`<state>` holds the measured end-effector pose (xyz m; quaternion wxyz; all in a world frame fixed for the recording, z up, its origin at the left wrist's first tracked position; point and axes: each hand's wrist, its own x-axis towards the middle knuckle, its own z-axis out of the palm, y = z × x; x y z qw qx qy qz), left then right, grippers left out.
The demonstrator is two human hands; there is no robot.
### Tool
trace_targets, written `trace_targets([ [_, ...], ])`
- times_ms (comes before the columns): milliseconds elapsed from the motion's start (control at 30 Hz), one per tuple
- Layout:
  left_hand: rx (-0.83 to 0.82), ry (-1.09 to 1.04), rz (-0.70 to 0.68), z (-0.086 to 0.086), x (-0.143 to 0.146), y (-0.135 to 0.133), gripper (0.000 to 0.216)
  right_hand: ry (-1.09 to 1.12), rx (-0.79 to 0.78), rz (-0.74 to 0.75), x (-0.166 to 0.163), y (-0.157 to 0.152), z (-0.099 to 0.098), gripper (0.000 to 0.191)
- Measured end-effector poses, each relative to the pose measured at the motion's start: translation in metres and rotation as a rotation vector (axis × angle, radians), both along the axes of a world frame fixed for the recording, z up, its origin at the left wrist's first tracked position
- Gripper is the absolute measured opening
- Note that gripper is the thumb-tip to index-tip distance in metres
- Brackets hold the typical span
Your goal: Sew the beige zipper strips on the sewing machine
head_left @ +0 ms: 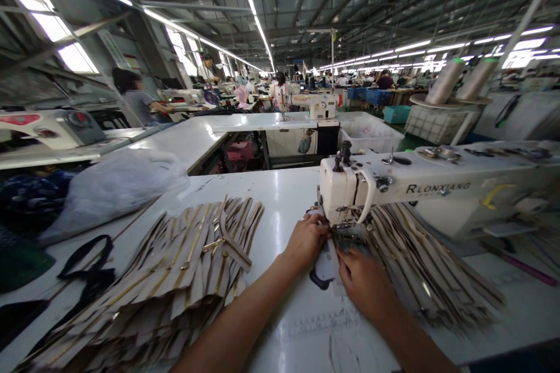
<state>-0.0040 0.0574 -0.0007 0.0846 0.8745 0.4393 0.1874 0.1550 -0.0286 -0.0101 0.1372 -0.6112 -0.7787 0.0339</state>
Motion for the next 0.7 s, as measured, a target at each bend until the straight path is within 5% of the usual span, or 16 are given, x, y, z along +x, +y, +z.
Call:
trace_targets([
  [700,0.005,-0.033,0.009,-0.0028,-0.0006,0.0047,0.018,0.041,-0.008,-0.027,0.0019,0.0057,-0.0010,0.037],
])
